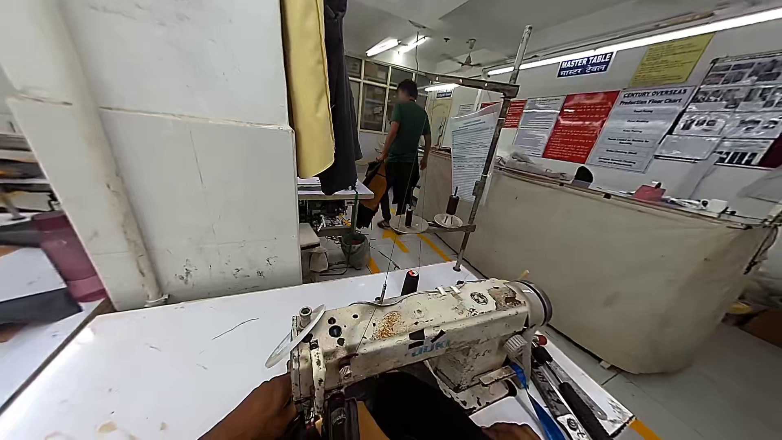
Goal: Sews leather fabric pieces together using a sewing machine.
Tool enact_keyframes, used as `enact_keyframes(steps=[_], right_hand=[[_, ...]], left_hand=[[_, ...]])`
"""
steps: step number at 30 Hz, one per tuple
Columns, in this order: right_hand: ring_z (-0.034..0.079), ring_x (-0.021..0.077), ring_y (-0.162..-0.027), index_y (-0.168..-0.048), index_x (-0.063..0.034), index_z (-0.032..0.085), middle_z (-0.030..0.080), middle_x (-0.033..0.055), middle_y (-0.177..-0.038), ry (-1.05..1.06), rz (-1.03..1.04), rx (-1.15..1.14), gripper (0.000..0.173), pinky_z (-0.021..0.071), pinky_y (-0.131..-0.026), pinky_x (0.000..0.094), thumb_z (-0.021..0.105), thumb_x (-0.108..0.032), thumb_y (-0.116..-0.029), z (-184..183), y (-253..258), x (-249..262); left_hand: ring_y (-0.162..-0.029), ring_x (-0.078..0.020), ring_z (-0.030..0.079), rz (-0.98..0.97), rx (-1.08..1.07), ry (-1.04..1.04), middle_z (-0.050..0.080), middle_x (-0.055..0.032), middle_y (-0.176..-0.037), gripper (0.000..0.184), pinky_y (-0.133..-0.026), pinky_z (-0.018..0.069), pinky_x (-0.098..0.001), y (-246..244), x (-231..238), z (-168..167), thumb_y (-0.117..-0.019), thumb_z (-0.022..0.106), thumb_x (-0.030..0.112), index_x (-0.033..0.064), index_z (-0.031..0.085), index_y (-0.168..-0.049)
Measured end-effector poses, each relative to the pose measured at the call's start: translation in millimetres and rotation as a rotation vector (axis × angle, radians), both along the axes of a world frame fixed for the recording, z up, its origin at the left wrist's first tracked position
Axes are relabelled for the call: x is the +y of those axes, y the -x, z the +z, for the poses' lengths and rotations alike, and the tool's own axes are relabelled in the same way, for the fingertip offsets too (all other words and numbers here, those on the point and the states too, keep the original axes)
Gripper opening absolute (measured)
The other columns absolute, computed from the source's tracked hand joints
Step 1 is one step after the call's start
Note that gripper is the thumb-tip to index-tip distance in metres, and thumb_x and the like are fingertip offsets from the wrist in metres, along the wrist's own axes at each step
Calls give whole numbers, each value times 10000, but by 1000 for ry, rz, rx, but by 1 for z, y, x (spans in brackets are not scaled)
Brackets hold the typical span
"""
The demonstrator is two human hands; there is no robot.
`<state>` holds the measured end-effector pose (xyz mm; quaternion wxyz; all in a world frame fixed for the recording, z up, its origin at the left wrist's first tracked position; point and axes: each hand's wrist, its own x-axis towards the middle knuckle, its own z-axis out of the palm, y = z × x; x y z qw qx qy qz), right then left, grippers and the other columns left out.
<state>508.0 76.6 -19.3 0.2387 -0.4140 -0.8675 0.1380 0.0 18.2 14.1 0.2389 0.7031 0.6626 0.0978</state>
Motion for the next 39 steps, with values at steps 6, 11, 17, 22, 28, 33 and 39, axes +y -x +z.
enact_keyframes(steps=[6, 11, 17, 22, 28, 33, 39], right_hand=[[628, 457, -1165, -1159, -14, 749, 699, 232, -1211, -102, -295, -183, 275, 475, -1017, 597, 586, -152, -986, 3, -8, -9], [666, 398, -1145, -1264, -27, 700, 692, 210, -1249, 2, -237, -72, 520, 530, -979, 575, 589, -469, -1014, 36, 24, -33], [647, 370, -1210, -1527, -64, 459, 658, 184, -1332, 205, -223, -156, 974, 502, -1009, 615, 477, -802, -892, 34, 78, -21], [709, 261, -1047, -1369, -148, 618, 737, 95, -1109, 362, -124, -143, 892, 558, -912, 553, 676, -791, -754, 35, 97, -7], [696, 170, -1011, -1222, -128, 680, 727, 34, -1048, 393, -30, -126, 788, 563, -908, 464, 614, -794, -805, 37, 105, -11], [725, 312, -817, -1246, -64, 652, 729, 125, -893, 136, -26, -82, 609, 571, -693, 602, 672, -563, -897, 60, 90, 1], [677, 256, -658, -1124, -115, 673, 672, 46, -742, 16, -24, -168, 526, 517, -554, 535, 691, -554, -834, 84, 96, 19]], left_hand=[[-1226, -423, 607, 210, 192, -114, 571, -262, -1356, 503, -1010, 512, -565, -17, -27, 18, -975, 642, 201, -34, 507, -1398], [-1123, -383, 676, 63, 111, -238, 683, -224, -1185, 450, -982, 535, -554, -62, -94, 37, -1043, 556, 370, -22, 638, -1249], [-1324, -354, 567, -354, -152, -34, 613, -208, -1380, 606, -1127, 436, -514, -93, -138, 38, -992, 645, 434, -2, 558, -1405], [-1025, -255, 709, -424, -293, -30, 730, -138, -1051, 473, -934, 557, -460, -91, -140, 40, -1119, 374, 359, 29, 713, -1117], [-1480, -291, 416, -261, 195, -262, 460, -140, -1576, 427, -1214, 340, -475, -75, -106, 3, -1096, 350, 193, 25, 507, -1456], [-1412, -337, 484, -282, 380, -433, 448, -152, -1582, 428, -1083, 445, -507, -64, -125, -19, -969, 409, 145, -7, 579, -1331], [-1369, -314, 521, -208, 352, -417, 492, -123, -1545, 453, -1067, 460, -471, -61, -126, -18, -946, 416, 173, 4, 597, -1325]])
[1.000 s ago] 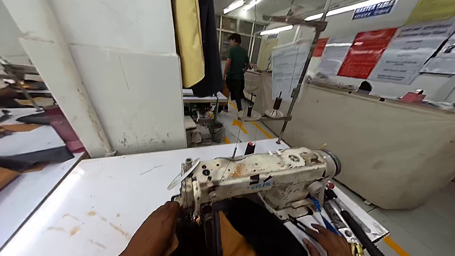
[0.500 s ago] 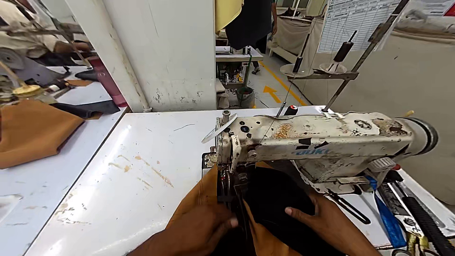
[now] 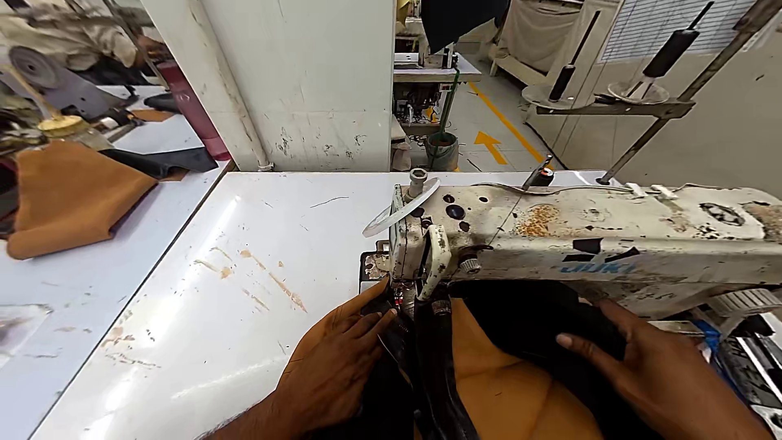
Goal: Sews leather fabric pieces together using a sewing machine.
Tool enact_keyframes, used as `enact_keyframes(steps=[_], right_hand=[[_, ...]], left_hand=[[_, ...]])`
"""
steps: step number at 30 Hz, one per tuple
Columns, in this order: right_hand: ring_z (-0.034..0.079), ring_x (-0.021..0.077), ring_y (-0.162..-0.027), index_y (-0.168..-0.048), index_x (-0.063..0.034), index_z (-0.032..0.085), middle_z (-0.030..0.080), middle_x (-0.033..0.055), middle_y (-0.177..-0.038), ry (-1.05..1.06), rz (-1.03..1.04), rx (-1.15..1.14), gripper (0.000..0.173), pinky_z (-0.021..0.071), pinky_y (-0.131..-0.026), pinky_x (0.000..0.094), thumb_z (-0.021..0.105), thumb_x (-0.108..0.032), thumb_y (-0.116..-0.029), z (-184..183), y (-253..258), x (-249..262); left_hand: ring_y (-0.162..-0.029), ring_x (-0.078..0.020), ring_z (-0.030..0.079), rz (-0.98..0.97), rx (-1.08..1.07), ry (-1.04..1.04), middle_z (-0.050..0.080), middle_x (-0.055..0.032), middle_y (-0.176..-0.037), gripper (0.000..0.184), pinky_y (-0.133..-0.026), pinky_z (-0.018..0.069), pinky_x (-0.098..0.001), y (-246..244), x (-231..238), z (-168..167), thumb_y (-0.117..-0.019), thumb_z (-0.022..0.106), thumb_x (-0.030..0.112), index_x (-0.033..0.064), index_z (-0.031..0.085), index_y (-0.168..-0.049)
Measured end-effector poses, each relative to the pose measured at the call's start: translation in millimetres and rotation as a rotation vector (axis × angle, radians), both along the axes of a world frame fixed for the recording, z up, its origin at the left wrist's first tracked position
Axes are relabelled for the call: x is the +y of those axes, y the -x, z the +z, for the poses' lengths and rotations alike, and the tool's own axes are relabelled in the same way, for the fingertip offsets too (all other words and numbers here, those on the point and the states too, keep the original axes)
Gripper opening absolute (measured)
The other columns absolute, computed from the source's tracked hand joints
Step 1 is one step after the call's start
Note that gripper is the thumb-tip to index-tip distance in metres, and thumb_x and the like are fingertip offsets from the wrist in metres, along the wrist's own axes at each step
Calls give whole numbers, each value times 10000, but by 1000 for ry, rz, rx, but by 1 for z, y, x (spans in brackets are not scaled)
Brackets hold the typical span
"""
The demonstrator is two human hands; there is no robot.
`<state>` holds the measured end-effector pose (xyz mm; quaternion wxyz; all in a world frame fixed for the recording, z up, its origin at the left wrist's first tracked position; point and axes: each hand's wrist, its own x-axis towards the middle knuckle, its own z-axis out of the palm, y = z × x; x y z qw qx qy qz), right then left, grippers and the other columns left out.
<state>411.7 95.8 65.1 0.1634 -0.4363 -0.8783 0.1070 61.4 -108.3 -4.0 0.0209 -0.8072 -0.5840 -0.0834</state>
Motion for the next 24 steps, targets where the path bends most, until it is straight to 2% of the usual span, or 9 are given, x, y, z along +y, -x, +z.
enact_keyframes(steps=[3, 6, 8, 10, 12, 14, 16, 20, 24], right_hand=[[702, 438, -774, -1225, -17, 626, 698, 216, -849, 80, -12, -108, 496, 538, -665, 660, 780, -341, -883, -21, 0, -3], [648, 530, -1080, -1366, 31, 589, 656, 301, -1218, -130, 41, -138, 509, 504, -866, 699, 734, -128, -905, -27, 12, -17], [630, 425, -1232, -1364, -17, 619, 649, 220, -1343, -279, 202, -33, 412, 484, -1020, 624, 571, -240, -1021, -15, 34, -31], [624, 262, -1288, -1342, -108, 662, 678, 96, -1349, -225, 431, 119, 392, 482, -1100, 508, 438, -320, -1100, -12, 70, -53], [557, 174, -1371, -1395, -141, 624, 638, 32, -1424, -40, 645, 178, 457, 419, -1182, 434, 333, -370, -1127, -27, 108, -64], [500, 176, -1422, -1470, -142, 556, 586, 26, -1488, 53, 646, 45, 553, 355, -1212, 444, 263, -455, -1122, -49, 132, -64], [492, 182, -1427, -1485, -175, 548, 564, -11, -1514, 16, 556, -106, 638, 348, -1198, 474, 210, -551, -1096, -65, 142, -62], [481, 177, -1435, -1509, -220, 529, 527, -63, -1548, -95, 505, -182, 621, 326, -1184, 568, 204, -547, -1094, -79, 137, -67], [496, 175, -1423, -1490, -257, 554, 550, -93, -1524, -163, 491, -167, 593, 357, -1166, 559, 220, -543, -1092, -82, 137, -67]], left_hand=[[-1319, -323, 551, 48, 60, 23, 484, -117, -1546, 426, -989, 503, -481, -6, 4, 1, -917, 485, 190, 44, 620, -1294], [-1244, -343, 597, 106, 143, 9, 526, -154, -1493, 414, -905, 532, -480, -24, 7, 7, -905, 517, 188, 50, 635, -1276], [-1213, -348, 614, 140, 204, -20, 545, -174, -1474, 478, -895, 526, -474, -34, 8, 7, -944, 448, 178, 37, 583, -1380], [-1213, -347, 622, 141, 228, -50, 568, -188, -1448, 505, -935, 511, -488, -39, 8, 5, -952, 423, 163, 16, 559, -1415], [-1302, -332, 588, 85, 182, -96, 588, -172, -1431, 414, -1075, 458, -519, -37, 8, 3, -960, 409, 118, -2, 624, -1293], [-1409, -336, 501, 19, 133, -74, 539, -180, -1496, 369, -1164, 387, -528, -31, 8, 0, -974, 392, 83, -22, 648, -1217], [-1396, -339, 515, 2, 150, -46, 517, -189, -1517, 378, -1110, 447, -494, -24, 6, 0, -972, 390, 99, -36, 633, -1229], [-1325, -280, 569, 14, 115, -59, 573, -125, -1461, 516, -1044, 492, -422, -9, 2, -1, -938, 405, 236, 5, 574, -1367], [-1339, -256, 547, 53, 78, -26, 549, -89, -1483, 600, -1071, 462, -415, -7, 2, -2, -943, 387, 290, 63, 489, -1489]])
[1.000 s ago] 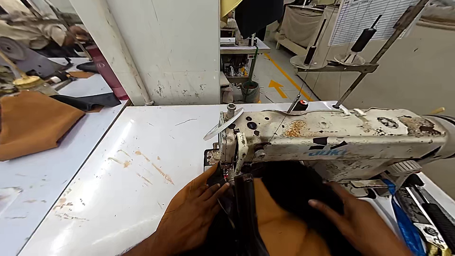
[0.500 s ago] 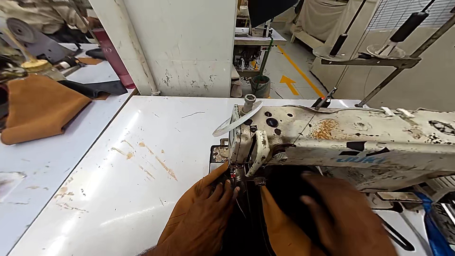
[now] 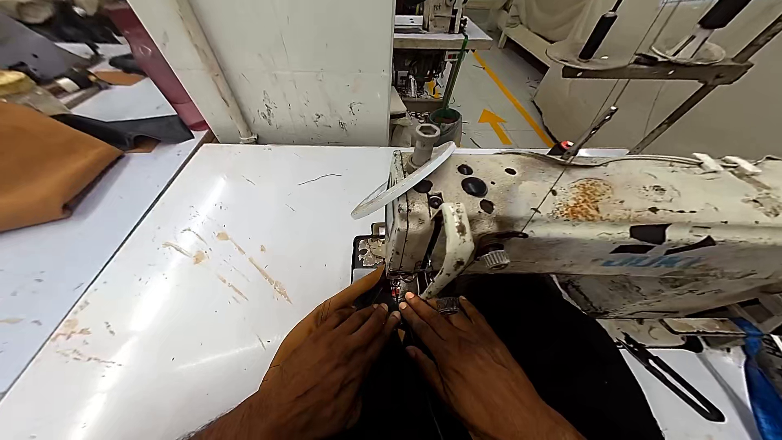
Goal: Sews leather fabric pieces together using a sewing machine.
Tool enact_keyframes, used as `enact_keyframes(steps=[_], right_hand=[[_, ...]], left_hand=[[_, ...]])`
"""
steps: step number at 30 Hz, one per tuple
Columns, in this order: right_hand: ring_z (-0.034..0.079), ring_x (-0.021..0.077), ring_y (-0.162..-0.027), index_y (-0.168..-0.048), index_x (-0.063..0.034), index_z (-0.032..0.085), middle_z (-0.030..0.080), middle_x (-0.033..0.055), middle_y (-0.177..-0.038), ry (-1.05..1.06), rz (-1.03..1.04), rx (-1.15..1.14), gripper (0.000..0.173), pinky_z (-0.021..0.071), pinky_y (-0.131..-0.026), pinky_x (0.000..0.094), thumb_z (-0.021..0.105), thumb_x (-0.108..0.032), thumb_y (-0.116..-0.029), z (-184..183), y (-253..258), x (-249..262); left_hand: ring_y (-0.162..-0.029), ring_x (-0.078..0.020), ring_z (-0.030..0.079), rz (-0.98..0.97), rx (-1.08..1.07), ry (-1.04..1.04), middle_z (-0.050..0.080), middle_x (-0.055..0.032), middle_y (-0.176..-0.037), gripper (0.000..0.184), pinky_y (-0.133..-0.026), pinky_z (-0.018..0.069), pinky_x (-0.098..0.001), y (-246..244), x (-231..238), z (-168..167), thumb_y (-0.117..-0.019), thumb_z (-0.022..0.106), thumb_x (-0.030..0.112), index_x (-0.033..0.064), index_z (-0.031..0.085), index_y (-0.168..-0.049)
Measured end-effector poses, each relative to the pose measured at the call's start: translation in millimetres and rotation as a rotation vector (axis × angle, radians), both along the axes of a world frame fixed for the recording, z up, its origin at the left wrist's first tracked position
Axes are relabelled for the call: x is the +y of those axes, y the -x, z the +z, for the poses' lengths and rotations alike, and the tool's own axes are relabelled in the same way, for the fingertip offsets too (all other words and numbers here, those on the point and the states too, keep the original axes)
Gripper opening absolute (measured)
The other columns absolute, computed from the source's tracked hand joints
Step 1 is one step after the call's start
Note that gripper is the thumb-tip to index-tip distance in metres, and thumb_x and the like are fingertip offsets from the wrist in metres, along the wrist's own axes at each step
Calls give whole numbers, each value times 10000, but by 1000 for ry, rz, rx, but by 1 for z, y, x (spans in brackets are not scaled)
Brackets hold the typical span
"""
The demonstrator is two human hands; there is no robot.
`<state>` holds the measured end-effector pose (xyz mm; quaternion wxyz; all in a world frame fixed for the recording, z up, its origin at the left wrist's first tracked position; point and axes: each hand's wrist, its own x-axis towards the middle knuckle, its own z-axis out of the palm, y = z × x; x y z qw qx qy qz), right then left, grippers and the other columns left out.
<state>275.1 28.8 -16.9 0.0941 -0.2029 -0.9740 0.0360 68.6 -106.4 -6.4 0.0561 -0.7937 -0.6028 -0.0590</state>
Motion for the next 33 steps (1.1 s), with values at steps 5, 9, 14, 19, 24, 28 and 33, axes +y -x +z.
enact_keyframes(steps=[5, 9, 14, 19, 24, 28, 33], right_hand=[[513, 172, -1410, -1478, -267, 575, 577, -100, -1497, -61, 0, -9, 603, 333, -1181, 568, 218, -552, -1086, 0, -1, 2], [526, 161, -1399, -1466, -255, 591, 586, -96, -1488, -90, 4, -5, 601, 318, -1194, 566, 221, -542, -1088, 1, 1, 4], [483, 159, -1436, -1460, -262, 595, 575, -93, -1500, -89, 5, 4, 584, 276, -1219, 572, 211, -509, -1095, -1, 6, 11], [481, 187, -1441, -1480, -264, 579, 576, -61, -1503, -87, 1, -7, 583, 255, -1228, 594, 216, -509, -1096, 0, 10, 15], [487, 188, -1438, -1470, -266, 590, 577, -83, -1500, -84, -3, -9, 585, 273, -1218, 593, 221, -522, -1094, 0, 9, 15], [500, 191, -1424, -1454, -274, 601, 598, -83, -1476, -83, -12, -23, 588, 292, -1203, 600, 223, -539, -1088, 1, 12, 18], [586, 187, -1320, -1375, -267, 666, 684, -43, -1351, -101, -24, -13, 583, 395, -1137, 541, 254, -554, -1080, 2, 20, 26]], left_hand=[[-1341, -250, 550, 0, 1, -24, 552, -78, -1488, 543, -1066, 468, -414, -2, -1, -2, -959, 378, 293, 82, 556, -1427], [-1347, -238, 540, 11, 6, -14, 551, -57, -1488, 563, -1073, 458, -416, 0, 2, -2, -940, 390, 295, 98, 546, -1444], [-1342, -233, 540, -2, -1, -13, 579, -40, -1443, 527, -1070, 470, -423, 7, 10, -2, -944, 384, 274, 117, 586, -1404], [-1348, -227, 530, -4, 38, 4, 579, -29, -1444, 540, -1088, 447, -436, 12, 15, 2, -930, 389, 301, 133, 596, -1399], [-1360, -246, 529, -53, -13, -26, 588, -40, -1441, 489, -1101, 445, -465, 18, 15, -1, -940, 388, 289, 169, 655, -1333], [-1363, -240, 529, -52, -17, -32, 597, -34, -1431, 482, -1094, 455, -456, 21, 18, -1, -936, 401, 301, 175, 666, -1318], [-1363, -230, 529, -65, -22, -13, 596, -35, -1428, 471, -1107, 447, -451, 31, 26, 0, -949, 410, 298, 170, 657, -1329]])
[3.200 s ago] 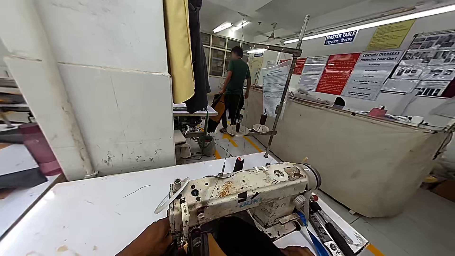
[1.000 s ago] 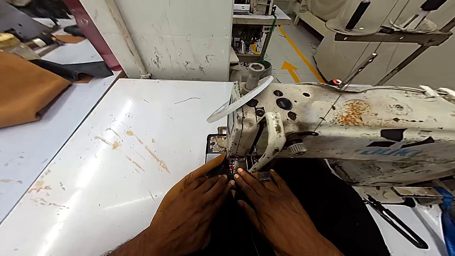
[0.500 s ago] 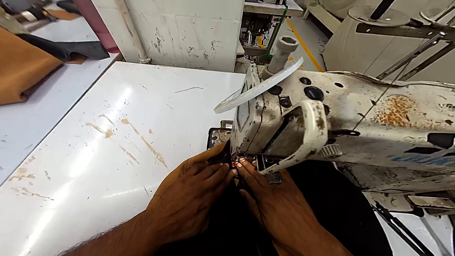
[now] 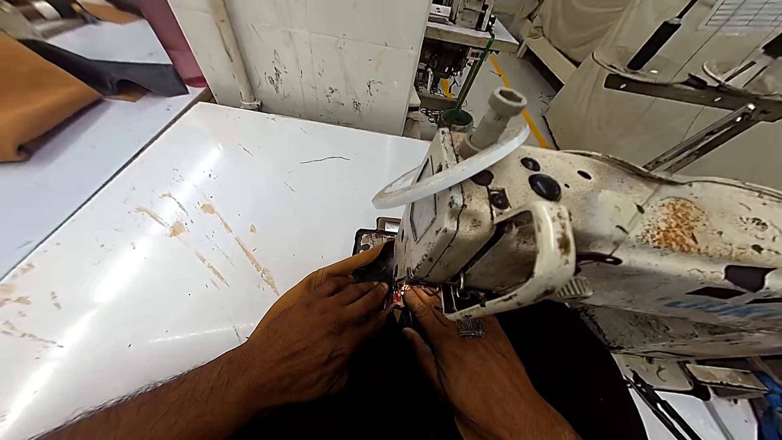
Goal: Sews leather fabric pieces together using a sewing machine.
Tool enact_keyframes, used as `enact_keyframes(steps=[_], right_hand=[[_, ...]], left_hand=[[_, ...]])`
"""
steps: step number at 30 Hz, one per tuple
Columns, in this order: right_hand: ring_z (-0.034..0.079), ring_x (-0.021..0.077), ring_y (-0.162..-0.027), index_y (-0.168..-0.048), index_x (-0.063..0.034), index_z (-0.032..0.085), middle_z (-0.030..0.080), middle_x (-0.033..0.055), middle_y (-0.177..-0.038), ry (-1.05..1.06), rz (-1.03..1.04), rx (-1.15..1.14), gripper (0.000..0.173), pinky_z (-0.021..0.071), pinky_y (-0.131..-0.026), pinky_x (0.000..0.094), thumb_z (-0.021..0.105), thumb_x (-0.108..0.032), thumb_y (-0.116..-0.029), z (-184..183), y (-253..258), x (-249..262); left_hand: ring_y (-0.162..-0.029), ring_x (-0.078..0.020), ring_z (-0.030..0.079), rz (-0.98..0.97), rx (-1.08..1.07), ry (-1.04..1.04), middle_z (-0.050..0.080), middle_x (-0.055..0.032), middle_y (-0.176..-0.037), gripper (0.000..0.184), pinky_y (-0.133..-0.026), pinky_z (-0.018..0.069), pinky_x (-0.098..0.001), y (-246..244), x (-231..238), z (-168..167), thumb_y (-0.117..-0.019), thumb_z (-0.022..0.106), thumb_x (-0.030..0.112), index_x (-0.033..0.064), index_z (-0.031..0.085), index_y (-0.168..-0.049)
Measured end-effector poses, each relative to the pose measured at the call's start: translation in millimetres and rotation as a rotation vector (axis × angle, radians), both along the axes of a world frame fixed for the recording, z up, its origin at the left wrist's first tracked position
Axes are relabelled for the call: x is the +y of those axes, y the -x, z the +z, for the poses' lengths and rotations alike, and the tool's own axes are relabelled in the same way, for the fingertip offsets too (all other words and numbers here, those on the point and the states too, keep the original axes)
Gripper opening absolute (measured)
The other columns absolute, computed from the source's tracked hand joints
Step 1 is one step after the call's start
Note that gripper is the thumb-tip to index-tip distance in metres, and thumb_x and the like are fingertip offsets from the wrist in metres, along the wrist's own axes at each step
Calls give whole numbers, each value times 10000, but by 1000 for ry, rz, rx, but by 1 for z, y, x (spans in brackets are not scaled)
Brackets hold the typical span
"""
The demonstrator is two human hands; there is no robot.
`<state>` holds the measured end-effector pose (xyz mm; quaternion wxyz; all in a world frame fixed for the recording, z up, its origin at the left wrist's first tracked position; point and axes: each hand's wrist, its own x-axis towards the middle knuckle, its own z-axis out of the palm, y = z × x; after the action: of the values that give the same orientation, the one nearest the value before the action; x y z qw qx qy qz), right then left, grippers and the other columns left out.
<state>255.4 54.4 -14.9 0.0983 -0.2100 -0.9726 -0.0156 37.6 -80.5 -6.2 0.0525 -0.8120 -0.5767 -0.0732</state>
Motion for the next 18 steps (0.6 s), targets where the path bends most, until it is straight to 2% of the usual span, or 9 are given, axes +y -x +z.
enact_keyframes(steps=[2, 4, 7, 8, 11, 13, 15, 18], right_hand=[[610, 185, -1285, -1387, -269, 660, 689, -43, -1348, -18, -2, 14, 578, 426, -1097, 509, 262, -551, -1077, -2, -1, 1], [609, 195, -1294, -1392, -245, 654, 668, -34, -1386, -20, 11, 30, 576, 435, -1080, 526, 273, -540, -1077, -5, -2, 3], [557, 240, -1370, -1451, -212, 604, 614, 5, -1461, 49, 16, -14, 577, 346, -1161, 628, 301, -531, -1078, 1, -3, 4], [555, 251, -1373, -1457, -202, 598, 612, 22, -1464, 57, 18, -31, 570, 339, -1162, 627, 311, -522, -1083, 4, -2, 4], [589, 256, -1333, -1407, -156, 643, 653, 64, -1408, 44, 36, -49, 538, 406, -1135, 530, 352, -479, -1090, 13, 2, 5], [600, 282, -1310, -1386, -94, 647, 667, 112, -1377, 84, 55, -67, 491, 393, -1126, 518, 387, -395, -1098, 23, 6, 3], [595, 298, -1313, -1379, -54, 640, 661, 151, -1371, 114, 62, -71, 464, 401, -1131, 483, 402, -339, -1101, 25, 7, 2], [621, 296, -1265, -1328, -11, 654, 685, 182, -1308, 115, 64, 3, 427, 419, -1113, 425, 407, -271, -1095, 21, 6, 0]], left_hand=[[-1365, -237, 520, -7, -6, 22, 583, -44, -1432, 472, -1118, 433, -456, 1, 1, 0, -958, 416, 316, 174, 640, -1349], [-1352, -256, 528, -19, -29, 28, 573, -72, -1440, 472, -1100, 441, -463, 1, 2, 2, -953, 441, 309, 156, 630, -1358], [-1361, -307, 518, -43, -71, 37, 529, -134, -1488, 483, -1088, 436, -491, 2, 3, 3, -932, 495, 299, 107, 606, -1361], [-1369, -328, 512, -53, -87, 44, 516, -158, -1501, 492, -1088, 435, -504, 3, 4, 3, -927, 520, 289, 89, 599, -1369], [-1352, -378, 525, -82, -137, 37, 524, -205, -1483, 505, -1072, 445, -541, 6, 8, 1, -886, 602, 268, 61, 612, -1346], [-1353, -394, 520, -98, -172, 43, 528, -225, -1472, 523, -1083, 426, -551, 8, 11, 1, -889, 612, 268, 41, 602, -1360], [-1329, -388, 546, -95, -190, 19, 559, -229, -1436, 532, -1069, 441, -544, 7, 12, 0, -877, 625, 280, 31, 609, -1347], [-1330, -361, 554, -81, -233, 19, 577, -213, -1426, 512, -1078, 431, -525, 6, 13, -1, -908, 599, 293, 10, 605, -1334]])
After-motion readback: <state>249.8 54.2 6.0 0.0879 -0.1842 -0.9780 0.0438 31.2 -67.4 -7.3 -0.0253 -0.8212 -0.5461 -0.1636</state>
